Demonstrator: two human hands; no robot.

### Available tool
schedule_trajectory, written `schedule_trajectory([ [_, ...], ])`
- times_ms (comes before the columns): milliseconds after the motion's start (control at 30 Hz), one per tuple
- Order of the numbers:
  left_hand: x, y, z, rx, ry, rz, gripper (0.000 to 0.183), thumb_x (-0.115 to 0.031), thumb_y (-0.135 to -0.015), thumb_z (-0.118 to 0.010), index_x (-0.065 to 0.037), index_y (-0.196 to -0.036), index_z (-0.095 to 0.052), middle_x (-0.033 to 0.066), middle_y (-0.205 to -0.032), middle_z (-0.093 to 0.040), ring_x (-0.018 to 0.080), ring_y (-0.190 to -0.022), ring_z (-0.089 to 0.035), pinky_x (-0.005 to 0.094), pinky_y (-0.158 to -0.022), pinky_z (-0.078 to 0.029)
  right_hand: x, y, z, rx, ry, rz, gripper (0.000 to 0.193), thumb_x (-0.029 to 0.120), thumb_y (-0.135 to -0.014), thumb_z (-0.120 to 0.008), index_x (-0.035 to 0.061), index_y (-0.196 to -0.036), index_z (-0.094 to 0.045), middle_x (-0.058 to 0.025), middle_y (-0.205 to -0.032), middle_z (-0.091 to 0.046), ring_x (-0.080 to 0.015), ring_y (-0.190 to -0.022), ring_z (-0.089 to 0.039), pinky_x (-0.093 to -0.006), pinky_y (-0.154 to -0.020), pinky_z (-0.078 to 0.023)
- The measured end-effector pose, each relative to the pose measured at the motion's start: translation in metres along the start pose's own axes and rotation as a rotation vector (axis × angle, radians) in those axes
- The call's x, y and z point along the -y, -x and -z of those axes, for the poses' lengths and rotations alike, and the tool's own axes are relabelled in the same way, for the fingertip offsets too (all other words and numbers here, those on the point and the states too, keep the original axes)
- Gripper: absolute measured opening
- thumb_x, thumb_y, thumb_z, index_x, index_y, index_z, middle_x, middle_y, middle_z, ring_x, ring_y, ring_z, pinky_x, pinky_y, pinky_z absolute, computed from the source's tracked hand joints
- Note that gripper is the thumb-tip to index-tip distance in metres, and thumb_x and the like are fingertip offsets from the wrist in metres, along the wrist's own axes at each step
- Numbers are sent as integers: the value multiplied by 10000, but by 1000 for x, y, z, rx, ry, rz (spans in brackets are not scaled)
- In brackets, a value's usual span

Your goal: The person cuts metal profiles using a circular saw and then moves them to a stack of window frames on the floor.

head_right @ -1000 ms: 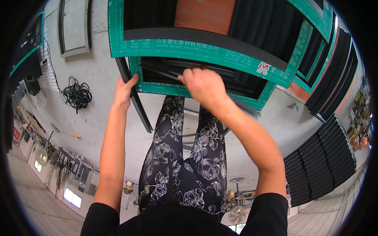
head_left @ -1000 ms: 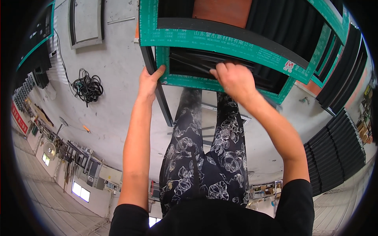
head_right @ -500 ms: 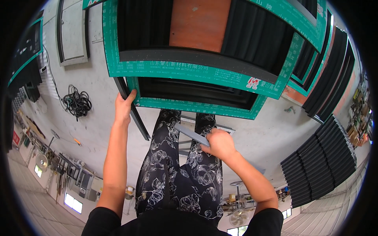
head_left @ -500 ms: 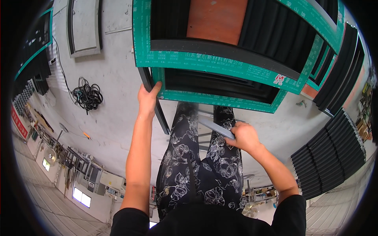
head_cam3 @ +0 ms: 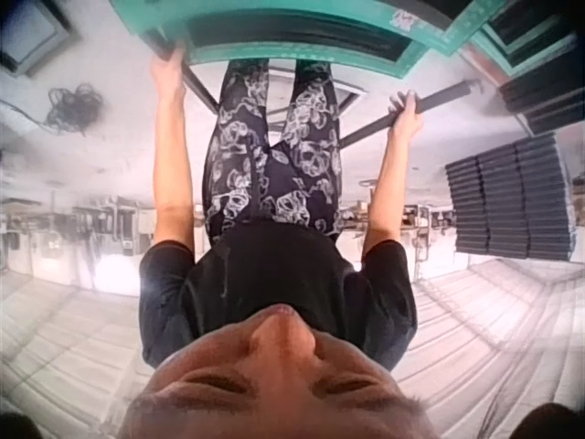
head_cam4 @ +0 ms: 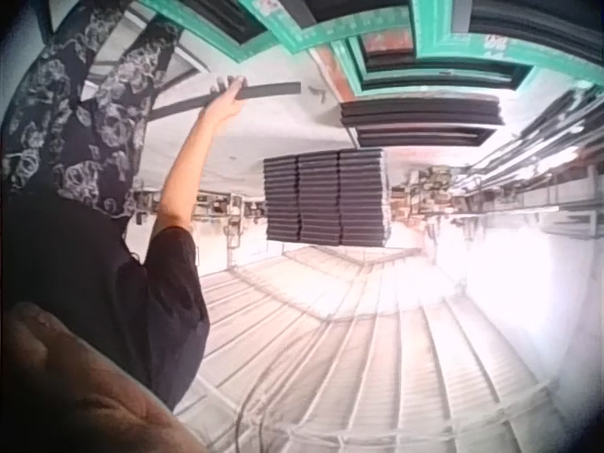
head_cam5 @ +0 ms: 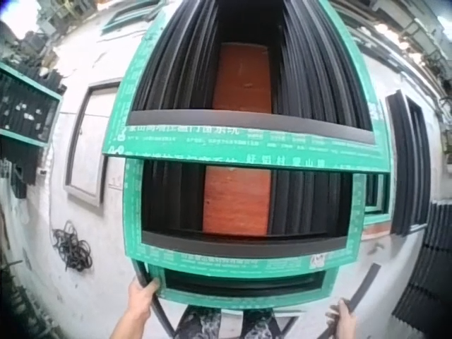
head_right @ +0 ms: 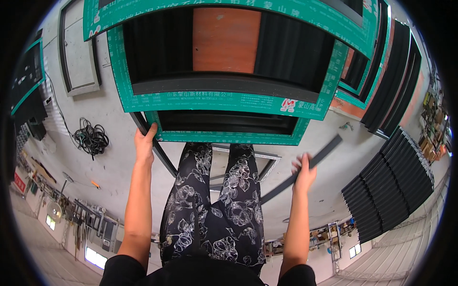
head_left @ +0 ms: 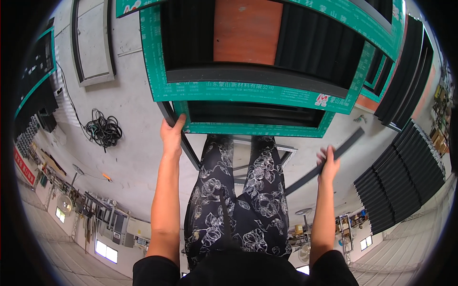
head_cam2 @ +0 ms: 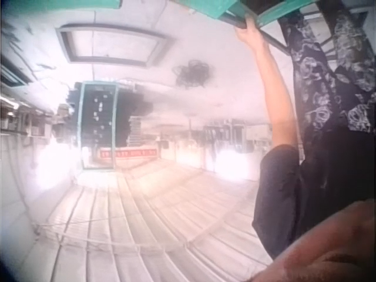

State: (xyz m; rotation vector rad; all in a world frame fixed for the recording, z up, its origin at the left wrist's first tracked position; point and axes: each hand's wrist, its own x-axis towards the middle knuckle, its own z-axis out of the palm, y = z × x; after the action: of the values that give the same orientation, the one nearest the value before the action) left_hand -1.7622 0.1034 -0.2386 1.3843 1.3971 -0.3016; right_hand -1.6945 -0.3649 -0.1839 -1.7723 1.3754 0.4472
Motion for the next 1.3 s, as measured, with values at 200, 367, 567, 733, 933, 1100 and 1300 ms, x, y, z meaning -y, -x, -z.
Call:
schedule_trajectory([
  [200,-6,5,-10,22,17,-23,267,-213,-872,-753,-43,-1021,-611,-12,-910,-623,103,-810,-534,283,-739,-429,32,-45,-44,313,-39,73,364,344,-918,-701,22,-1044,-587,-23,-865,-619,-106,-618,-561,-240,-492,-484],
  [367,-27,13,-7,14,-3,-65,267,-219,-875,-750,-41,-1018,-611,-23,-902,-611,95,-805,-519,275,-731,-422,46,-41,-43,279,-33,120,406,379,-886,-733,29,-1024,-582,-7,-830,-587,-95,-603,-539,-234,-473,-467],
  [567,-79,-33,-16,45,-29,-143,274,-179,-895,-699,-2,-1089,-619,6,-960,-637,106,-845,-549,281,-769,-444,102,-45,-84,299,44,206,343,358,-926,-676,32,-1001,-600,8,-810,-573,-73,-597,-519,-224,-472,-451],
  [733,-98,-53,-12,77,-24,-159,354,-245,-894,-719,-7,-1133,-613,25,-1019,-635,121,-897,-548,298,-801,-444,116,-48,-97,373,109,232,435,415,-919,-679,4,-1042,-605,4,-822,-576,-80,-622,-538,-232,-500,-482],
  [933,-81,-46,16,45,-145,-200,367,-307,-890,-717,-10,-1073,-602,15,-903,-615,107,-797,-529,284,-728,-439,109,-30,-93,392,64,218,473,411,-895,-706,15,-1120,-579,-52,-953,-598,-132,-806,-596,-270,-544,-552],
  [1100,-27,3,63,-269,-447,-314,241,-235,-894,-703,-39,-999,-610,38,-753,-590,122,-696,-552,291,-644,-449,76,2,-57,64,593,621,439,357,-855,-744,12,-1044,-551,-92,-782,-611,-203,-713,-632,-351,-582,-527],
  [1300,-10,100,18,19,-912,-1059,485,37,-635,-659,-74,-1107,-651,102,-987,-667,315,-900,-641,408,-770,-520,24,74,-69,713,1017,1046,496,343,-766,-785,131,-1166,-582,-112,-827,-645,-325,-767,-646,-428,-653,-514],
])
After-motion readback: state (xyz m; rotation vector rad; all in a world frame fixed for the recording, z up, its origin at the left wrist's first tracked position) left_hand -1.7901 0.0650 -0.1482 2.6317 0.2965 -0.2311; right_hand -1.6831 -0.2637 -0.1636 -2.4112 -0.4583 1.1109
